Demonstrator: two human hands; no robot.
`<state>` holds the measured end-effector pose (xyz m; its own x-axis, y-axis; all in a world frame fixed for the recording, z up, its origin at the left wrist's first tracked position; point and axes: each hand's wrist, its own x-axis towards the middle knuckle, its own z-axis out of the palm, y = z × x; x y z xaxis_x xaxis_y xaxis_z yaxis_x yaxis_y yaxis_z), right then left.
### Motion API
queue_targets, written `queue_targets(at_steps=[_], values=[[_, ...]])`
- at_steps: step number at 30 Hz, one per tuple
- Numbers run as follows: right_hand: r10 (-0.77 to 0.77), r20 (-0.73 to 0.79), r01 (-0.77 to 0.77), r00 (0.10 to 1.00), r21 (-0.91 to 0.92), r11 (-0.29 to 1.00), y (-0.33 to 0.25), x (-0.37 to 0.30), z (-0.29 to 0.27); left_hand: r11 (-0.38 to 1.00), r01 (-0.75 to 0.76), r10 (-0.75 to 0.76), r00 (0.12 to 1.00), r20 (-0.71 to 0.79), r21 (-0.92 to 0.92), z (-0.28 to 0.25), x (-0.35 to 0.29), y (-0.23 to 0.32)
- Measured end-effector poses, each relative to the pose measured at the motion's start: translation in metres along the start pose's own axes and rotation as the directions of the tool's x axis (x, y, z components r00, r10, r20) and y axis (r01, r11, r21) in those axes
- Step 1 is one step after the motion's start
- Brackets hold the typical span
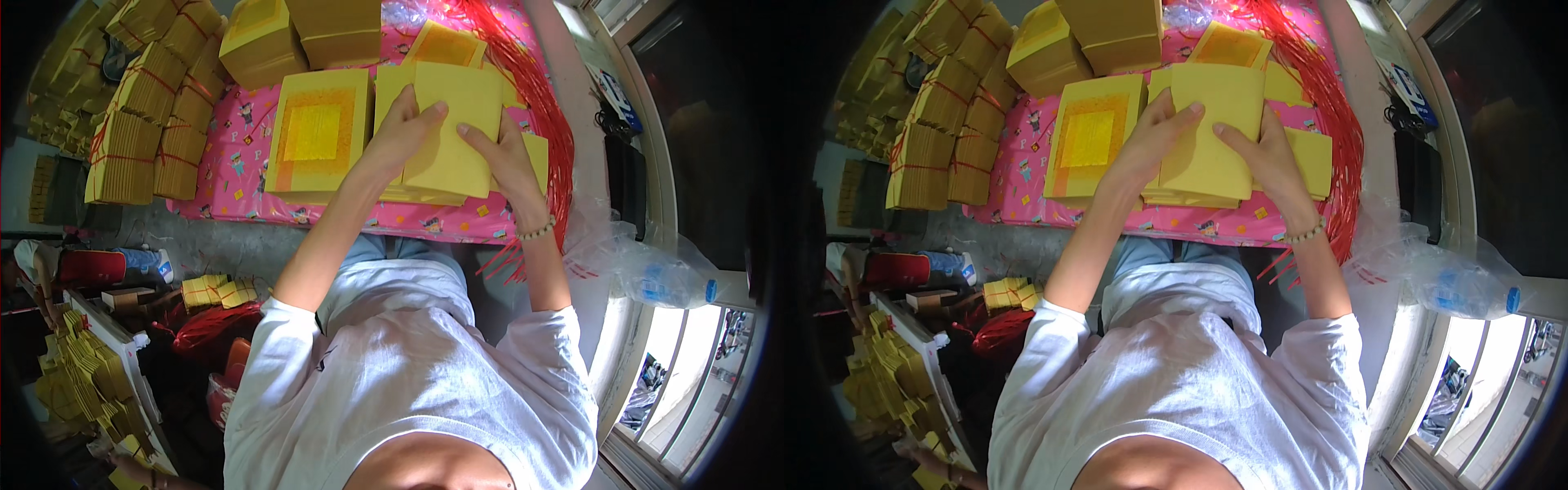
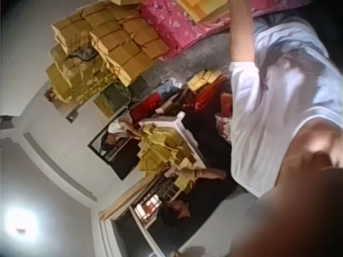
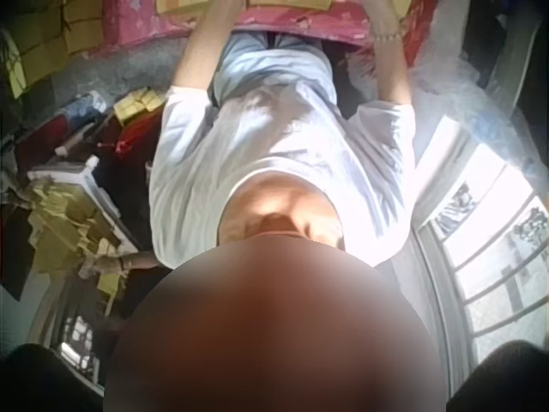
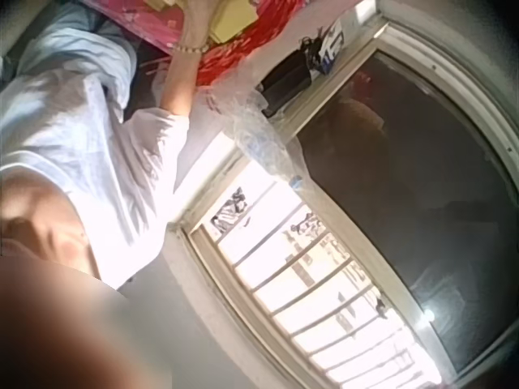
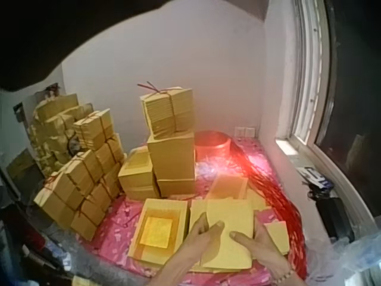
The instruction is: Folding and stacking yellow joss papers on a workspace.
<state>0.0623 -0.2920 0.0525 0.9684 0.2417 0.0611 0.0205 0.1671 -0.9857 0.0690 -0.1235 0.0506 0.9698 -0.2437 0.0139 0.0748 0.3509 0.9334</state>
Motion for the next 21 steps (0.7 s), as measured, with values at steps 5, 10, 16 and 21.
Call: queue_targets(at_steps=[5, 10, 16, 21], values=[[-0.116, 0.019, 0.117, 0.993, -0.167, 0.979, -0.006, -0.011, 0.006, 0.986, -0.132, 0.137, 0.989, -0.052, 0.099, 0.008, -0.016, 0.003], [-0.156, 0.039, 0.16, 0.987, -0.127, 0.979, -0.005, -0.018, 0.01, 0.961, -0.267, 0.27, 0.962, -0.045, 0.065, 0.013, -0.025, 0.0], [-0.044, -0.05, 0.047, 0.998, 0.062, 0.997, -0.004, -0.019, 0.013, 0.944, -0.328, 0.331, 0.941, -0.076, 0.048, 0.021, -0.037, 0.0], [-0.05, -0.095, 0.055, 0.994, 0.052, 0.997, -0.001, -0.023, 0.018, 0.962, -0.267, 0.272, 0.957, -0.104, 0.055, 0.017, -0.041, 0.0]])
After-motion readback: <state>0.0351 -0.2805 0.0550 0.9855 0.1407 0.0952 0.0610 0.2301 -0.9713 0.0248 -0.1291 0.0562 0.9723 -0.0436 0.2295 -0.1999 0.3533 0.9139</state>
